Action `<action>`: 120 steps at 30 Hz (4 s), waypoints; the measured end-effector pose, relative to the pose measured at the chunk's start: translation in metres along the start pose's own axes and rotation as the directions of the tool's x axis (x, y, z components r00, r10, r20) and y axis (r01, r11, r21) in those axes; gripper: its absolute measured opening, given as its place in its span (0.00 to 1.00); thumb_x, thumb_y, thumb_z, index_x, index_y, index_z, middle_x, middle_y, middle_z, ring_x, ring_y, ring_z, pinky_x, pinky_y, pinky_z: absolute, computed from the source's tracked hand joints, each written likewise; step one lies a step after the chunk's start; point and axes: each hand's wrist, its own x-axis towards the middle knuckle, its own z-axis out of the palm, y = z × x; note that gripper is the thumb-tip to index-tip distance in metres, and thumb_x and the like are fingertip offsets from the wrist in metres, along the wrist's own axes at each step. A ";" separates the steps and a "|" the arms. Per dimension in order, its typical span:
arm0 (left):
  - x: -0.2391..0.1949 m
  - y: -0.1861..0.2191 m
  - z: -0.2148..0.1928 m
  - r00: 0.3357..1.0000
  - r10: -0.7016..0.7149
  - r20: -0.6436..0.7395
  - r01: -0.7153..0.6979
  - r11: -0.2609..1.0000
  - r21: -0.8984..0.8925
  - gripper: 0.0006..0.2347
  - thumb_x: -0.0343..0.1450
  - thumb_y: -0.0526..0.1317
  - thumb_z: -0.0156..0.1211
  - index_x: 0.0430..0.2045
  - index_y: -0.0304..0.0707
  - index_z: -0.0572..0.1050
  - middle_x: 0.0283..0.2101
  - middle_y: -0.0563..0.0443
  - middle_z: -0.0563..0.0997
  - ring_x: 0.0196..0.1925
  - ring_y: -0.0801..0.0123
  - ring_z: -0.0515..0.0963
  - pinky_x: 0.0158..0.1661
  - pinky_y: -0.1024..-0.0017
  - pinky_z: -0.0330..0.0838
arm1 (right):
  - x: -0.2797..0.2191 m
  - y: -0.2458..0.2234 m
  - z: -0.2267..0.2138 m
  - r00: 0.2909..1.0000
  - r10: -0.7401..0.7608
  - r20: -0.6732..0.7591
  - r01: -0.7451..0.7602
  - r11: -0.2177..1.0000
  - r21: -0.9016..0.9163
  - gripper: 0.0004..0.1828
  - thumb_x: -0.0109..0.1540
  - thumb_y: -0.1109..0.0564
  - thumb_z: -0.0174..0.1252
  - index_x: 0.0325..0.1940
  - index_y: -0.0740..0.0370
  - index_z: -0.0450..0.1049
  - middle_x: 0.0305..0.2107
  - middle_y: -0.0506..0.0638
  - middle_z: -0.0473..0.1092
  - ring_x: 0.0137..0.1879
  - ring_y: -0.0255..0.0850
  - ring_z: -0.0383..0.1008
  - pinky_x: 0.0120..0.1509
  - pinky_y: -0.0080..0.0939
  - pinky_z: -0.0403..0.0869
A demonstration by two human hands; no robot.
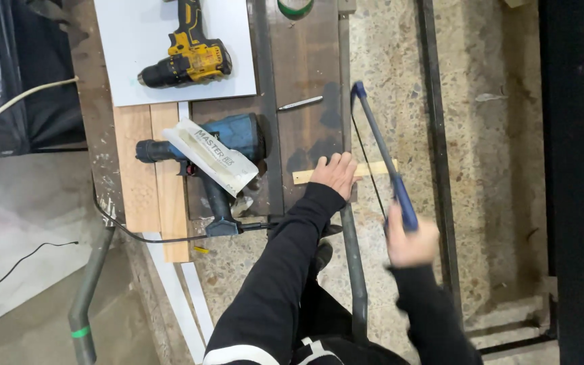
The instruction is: The person retrieves a hacksaw from a drawer and uses it to cut a small piece of wood on a workbench.
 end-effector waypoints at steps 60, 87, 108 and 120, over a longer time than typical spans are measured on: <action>0.005 0.007 -0.009 0.998 0.002 0.057 -0.003 1.000 0.006 0.15 0.70 0.52 0.59 0.38 0.41 0.74 0.41 0.50 0.70 0.45 0.58 0.69 0.42 0.60 0.60 | -0.011 0.053 0.012 0.991 -0.133 -0.035 0.133 0.991 0.006 0.20 0.65 0.56 0.62 0.21 0.67 0.71 0.12 0.46 0.63 0.20 0.30 0.62 0.26 0.40 0.62; 0.004 -0.001 0.006 0.999 -0.009 -0.036 0.008 0.999 -0.035 0.14 0.67 0.50 0.61 0.37 0.42 0.76 0.47 0.50 0.73 0.48 0.58 0.71 0.44 0.58 0.62 | 0.083 -0.017 0.014 0.999 -0.009 0.035 0.020 0.934 -0.356 0.27 0.63 0.46 0.67 0.20 0.70 0.72 0.10 0.53 0.63 0.18 0.35 0.64 0.24 0.46 0.62; -0.001 0.007 0.019 0.992 -0.027 0.126 0.030 0.999 -0.028 0.15 0.67 0.51 0.62 0.40 0.44 0.76 0.45 0.52 0.74 0.49 0.59 0.72 0.44 0.57 0.64 | 0.119 0.010 0.046 0.999 -0.015 0.049 0.034 0.905 -0.424 0.28 0.61 0.41 0.67 0.23 0.71 0.75 0.12 0.60 0.66 0.19 0.45 0.70 0.28 0.50 0.68; -0.003 0.004 0.019 0.986 -0.053 0.160 0.063 0.996 -0.056 0.13 0.64 0.48 0.62 0.37 0.47 0.77 0.41 0.52 0.72 0.46 0.60 0.71 0.42 0.57 0.62 | 0.093 0.001 0.024 0.995 0.058 0.076 -0.027 0.933 -0.360 0.24 0.62 0.44 0.66 0.25 0.69 0.77 0.12 0.56 0.68 0.19 0.39 0.71 0.27 0.48 0.68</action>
